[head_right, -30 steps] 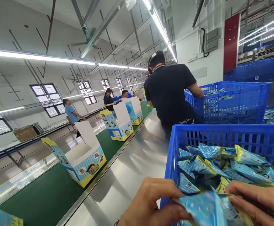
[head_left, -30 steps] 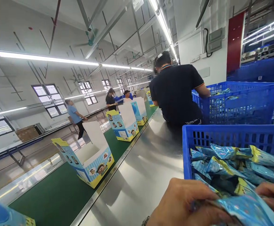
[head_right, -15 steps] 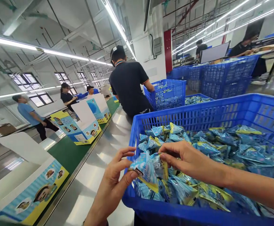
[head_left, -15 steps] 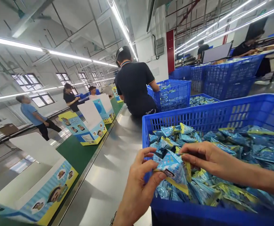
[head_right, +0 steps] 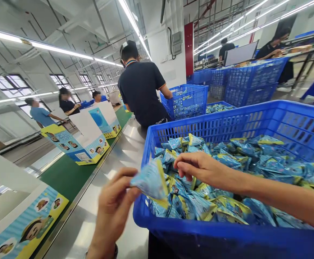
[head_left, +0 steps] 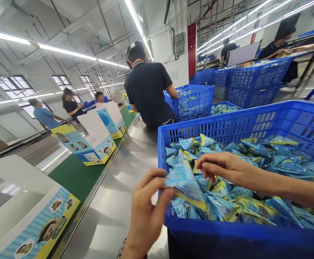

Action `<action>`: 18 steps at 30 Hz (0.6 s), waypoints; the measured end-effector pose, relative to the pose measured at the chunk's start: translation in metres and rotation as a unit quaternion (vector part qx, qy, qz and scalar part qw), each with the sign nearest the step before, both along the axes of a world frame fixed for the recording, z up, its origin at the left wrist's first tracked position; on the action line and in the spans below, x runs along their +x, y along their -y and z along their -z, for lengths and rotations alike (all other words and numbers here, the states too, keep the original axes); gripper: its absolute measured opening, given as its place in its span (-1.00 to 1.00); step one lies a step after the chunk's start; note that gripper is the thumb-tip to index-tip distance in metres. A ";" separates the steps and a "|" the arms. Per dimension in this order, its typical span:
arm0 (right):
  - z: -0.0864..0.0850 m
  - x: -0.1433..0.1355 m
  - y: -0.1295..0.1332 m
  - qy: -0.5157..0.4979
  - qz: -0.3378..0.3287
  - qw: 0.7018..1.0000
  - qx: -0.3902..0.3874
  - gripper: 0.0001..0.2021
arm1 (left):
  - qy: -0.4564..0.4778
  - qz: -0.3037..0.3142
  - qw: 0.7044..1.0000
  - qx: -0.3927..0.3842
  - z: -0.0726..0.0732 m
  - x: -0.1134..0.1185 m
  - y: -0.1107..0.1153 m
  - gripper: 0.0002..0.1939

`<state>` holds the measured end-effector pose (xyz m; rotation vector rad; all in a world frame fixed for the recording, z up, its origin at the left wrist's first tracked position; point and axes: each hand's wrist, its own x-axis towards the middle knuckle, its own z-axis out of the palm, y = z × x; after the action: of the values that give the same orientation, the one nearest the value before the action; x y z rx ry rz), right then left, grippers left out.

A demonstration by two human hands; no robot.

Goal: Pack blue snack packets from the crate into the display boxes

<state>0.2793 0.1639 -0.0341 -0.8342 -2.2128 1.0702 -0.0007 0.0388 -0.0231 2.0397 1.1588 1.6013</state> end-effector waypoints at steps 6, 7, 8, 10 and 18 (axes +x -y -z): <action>0.035 0.017 -0.027 0.270 -0.065 0.956 0.090 -0.63 | 0.133 -0.107 0.983 0.071 -0.001 -0.018 0.004 -0.74; 0.040 0.018 -0.026 0.302 -0.089 0.946 0.076 -0.63 | 0.135 -0.108 0.982 0.069 -0.001 -0.017 0.004 -0.73; 0.044 0.017 -0.024 0.328 -0.107 0.936 0.064 -0.62 | 0.131 -0.102 0.984 0.070 -0.001 -0.016 0.004 -0.75; 0.052 0.016 -0.019 0.354 -0.119 0.926 0.060 -0.58 | 0.110 -0.077 0.988 0.074 -0.002 -0.013 0.005 -0.78; 0.074 0.019 -0.021 0.308 -0.086 0.942 0.098 -0.71 | 0.103 -0.083 0.990 0.043 -0.003 -0.008 0.005 -0.74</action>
<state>0.2988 0.1851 -0.1077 -0.9967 -2.9020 0.6968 -0.0085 0.0337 -0.0205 1.8132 1.2288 1.9207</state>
